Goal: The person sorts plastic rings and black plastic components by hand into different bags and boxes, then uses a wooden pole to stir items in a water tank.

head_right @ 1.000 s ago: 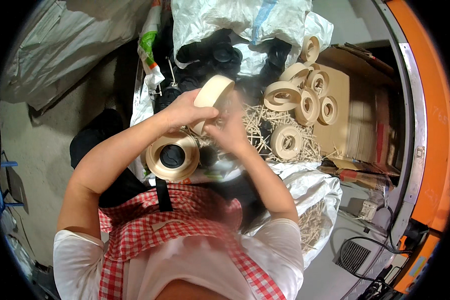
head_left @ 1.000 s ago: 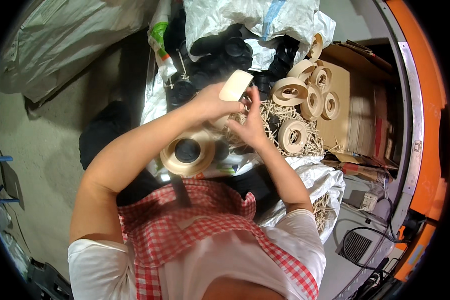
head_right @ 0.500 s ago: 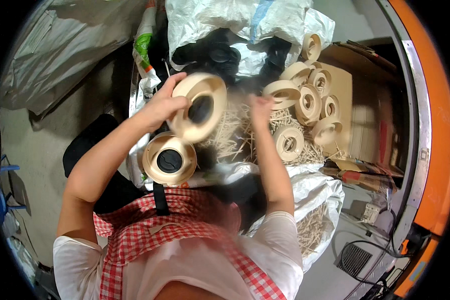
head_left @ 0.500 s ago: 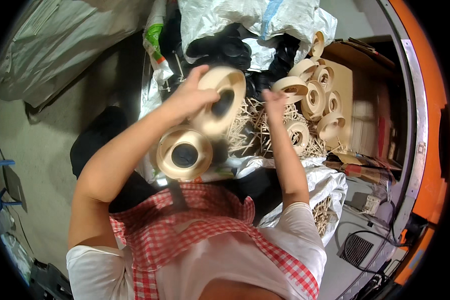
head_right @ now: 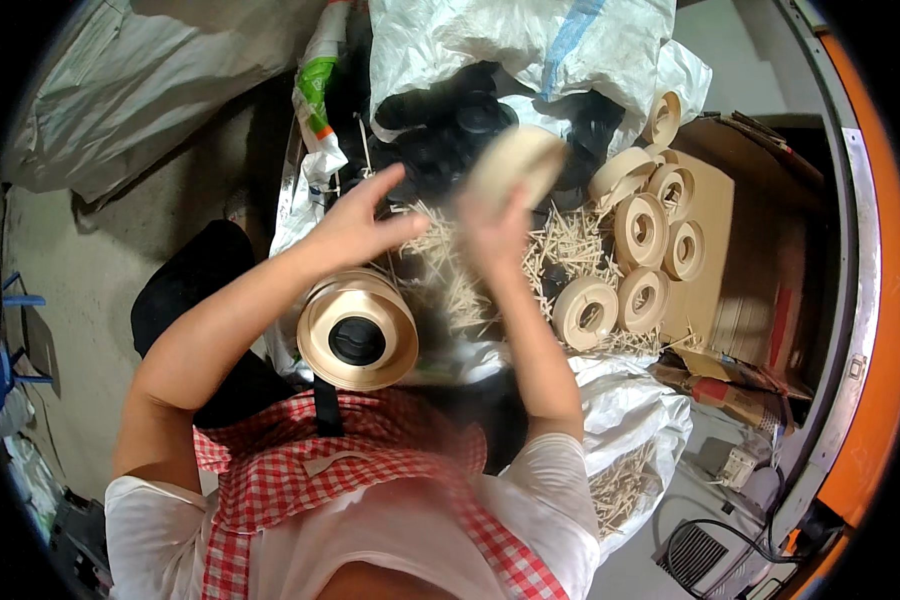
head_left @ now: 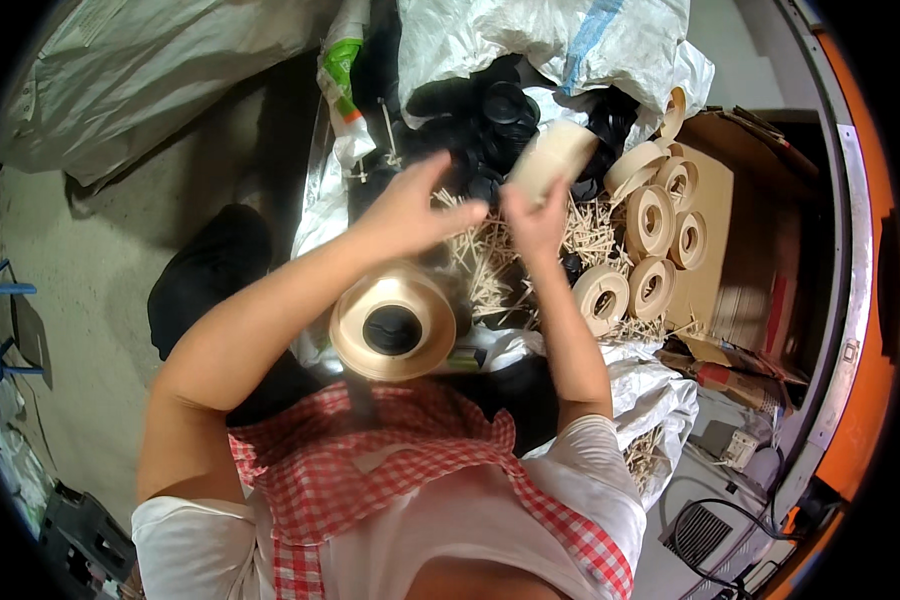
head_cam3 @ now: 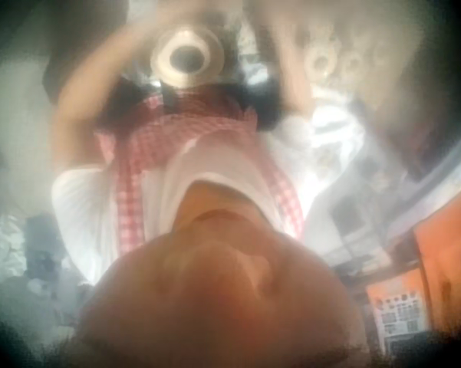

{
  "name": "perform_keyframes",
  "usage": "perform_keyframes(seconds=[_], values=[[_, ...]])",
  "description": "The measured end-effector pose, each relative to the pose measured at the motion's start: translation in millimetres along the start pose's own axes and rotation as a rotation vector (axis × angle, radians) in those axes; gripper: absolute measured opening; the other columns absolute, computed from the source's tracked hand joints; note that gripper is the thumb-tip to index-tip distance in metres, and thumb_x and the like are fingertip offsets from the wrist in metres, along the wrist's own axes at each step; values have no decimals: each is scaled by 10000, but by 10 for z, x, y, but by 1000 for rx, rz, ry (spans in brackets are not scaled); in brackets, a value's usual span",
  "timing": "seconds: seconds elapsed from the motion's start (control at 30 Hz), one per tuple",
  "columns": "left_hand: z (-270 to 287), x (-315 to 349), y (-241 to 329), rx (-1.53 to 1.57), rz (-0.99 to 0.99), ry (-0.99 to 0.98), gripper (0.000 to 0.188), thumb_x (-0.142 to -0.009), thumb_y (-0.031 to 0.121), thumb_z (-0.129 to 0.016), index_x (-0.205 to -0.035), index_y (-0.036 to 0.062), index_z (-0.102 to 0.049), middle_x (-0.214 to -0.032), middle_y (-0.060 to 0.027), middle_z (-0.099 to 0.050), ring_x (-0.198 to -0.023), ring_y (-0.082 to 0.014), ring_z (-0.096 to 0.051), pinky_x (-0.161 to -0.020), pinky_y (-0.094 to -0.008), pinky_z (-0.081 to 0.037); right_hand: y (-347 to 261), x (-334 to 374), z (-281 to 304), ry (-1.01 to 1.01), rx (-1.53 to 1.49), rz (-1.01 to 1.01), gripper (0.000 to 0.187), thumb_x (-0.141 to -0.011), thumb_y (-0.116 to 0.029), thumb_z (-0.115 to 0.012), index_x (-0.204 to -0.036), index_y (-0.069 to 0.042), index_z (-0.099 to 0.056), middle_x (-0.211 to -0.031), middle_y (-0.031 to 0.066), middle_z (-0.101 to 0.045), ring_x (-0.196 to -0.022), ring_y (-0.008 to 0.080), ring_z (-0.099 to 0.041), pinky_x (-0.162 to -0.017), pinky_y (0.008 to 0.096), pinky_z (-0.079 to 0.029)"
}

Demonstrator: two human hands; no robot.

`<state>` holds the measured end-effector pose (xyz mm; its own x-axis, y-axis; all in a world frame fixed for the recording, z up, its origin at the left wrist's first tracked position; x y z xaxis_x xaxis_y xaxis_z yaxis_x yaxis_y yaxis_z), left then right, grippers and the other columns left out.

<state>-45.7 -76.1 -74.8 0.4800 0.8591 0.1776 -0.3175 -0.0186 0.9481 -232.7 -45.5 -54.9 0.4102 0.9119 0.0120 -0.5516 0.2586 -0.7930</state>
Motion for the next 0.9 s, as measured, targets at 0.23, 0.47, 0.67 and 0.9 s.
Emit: perform_keyframes(seconds=[0.23, 0.47, 0.67, 0.9], values=[[85, -145, 109, 809, 263, 54, 461, -777, 150, -677, -1175, 19, -484, -1073, -66, -581, -961, -132, -562, -823, -282, -464, -219, -564, -126, 128, 112, 383, 367, -792, -77, -607, -1140, 1, -525, -1251, 199, -461, -1177, 349, -401, -996, 378, -319], [141, -148, 176, 733, 114, 171, 558, -735, 191, -719, -1200, 15, -467, -1052, -87, -583, -924, -161, -575, -786, -298, -476, 939, -817, -78, -31, 440, 142, 214, -735, -146, -704, -829, -21, -558, -1262, 210, -445, -1098, 348, -482, -894, 373, -393], [-81, -56, 221, 833, 184, -86, 459, -766, 161, -663, -1174, 25, -505, -1040, -71, -590, -914, -149, -582, -786, -294, -487, -189, 215, -138, -148, -104, 392, 223, -782, -140, -679, -801, -37, -482, -1428, 226, -243, -1265, 360, -360, -998, 397, -317], [-294, 61, 357, 830, 396, -457, 403, -789, 223, -664, -1126, 27, -561, -1027, -68, -610, -890, -139, -602, -747, -293, -508, -777, 673, 52, -326, 231, 871, 251, -703, -104, -716, -836, -42, -513, -1327, 226, -356, -1208, 356, -406, -983, 411, -357]])
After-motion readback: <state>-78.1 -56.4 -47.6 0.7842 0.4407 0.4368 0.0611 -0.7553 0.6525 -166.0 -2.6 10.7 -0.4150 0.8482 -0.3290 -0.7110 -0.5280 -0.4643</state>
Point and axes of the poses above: each hand's wrist, its own x-axis away from the middle knuckle, its own z-axis out of the back of the hand, y = z × x, the point moved 8 cm from there along -x, towards the middle knuckle
